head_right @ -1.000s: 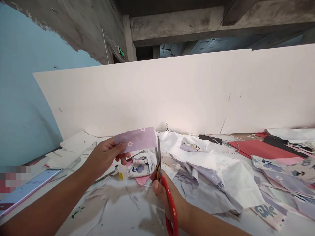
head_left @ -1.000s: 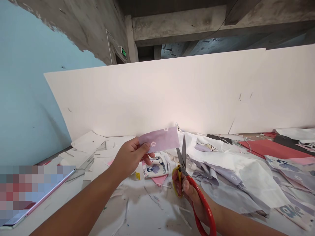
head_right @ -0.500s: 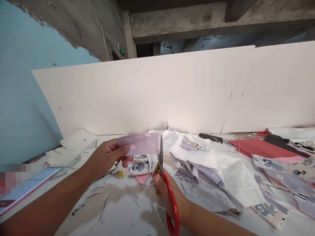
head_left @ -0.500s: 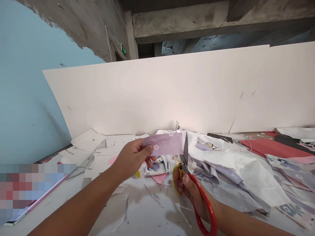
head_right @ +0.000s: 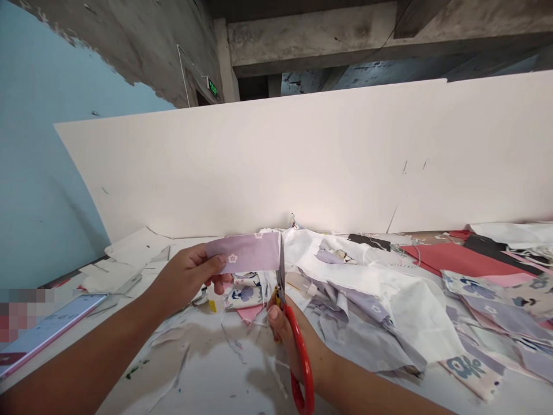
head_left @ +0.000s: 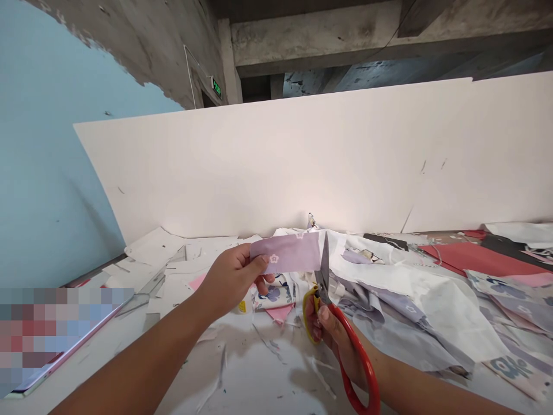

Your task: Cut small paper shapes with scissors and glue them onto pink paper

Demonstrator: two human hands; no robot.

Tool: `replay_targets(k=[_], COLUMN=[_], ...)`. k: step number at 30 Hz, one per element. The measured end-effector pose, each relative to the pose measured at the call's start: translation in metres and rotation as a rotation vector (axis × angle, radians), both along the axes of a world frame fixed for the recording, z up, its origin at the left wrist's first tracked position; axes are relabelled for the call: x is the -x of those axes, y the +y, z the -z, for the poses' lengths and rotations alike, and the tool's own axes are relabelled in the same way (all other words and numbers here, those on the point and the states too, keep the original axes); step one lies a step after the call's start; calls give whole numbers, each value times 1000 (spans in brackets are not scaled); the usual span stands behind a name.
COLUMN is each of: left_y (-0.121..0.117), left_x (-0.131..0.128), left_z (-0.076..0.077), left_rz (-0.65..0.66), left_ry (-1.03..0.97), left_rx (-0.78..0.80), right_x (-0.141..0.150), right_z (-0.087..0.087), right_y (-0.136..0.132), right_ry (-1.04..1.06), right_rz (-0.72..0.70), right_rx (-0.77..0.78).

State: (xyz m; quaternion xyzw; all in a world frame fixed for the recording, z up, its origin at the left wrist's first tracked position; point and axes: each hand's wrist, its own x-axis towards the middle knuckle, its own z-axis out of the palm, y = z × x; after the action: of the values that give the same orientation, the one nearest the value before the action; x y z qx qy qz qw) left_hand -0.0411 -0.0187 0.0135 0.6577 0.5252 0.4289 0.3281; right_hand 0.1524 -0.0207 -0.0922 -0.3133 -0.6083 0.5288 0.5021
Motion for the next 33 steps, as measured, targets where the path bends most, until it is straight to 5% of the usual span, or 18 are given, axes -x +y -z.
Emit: replay_targets(k=[3, 33], left_y=[-1, 0], left_x=[0, 0], left_z=[-1, -1], left_rz=[-8, -33], left_ry=[6, 14], left_rx=[-6, 1], right_x=[-3, 1], right_z=[5, -3], right_y=[3, 3], right_ry=[-62, -181], right_rz=[-115, -21], right_rx=[-44, -4])
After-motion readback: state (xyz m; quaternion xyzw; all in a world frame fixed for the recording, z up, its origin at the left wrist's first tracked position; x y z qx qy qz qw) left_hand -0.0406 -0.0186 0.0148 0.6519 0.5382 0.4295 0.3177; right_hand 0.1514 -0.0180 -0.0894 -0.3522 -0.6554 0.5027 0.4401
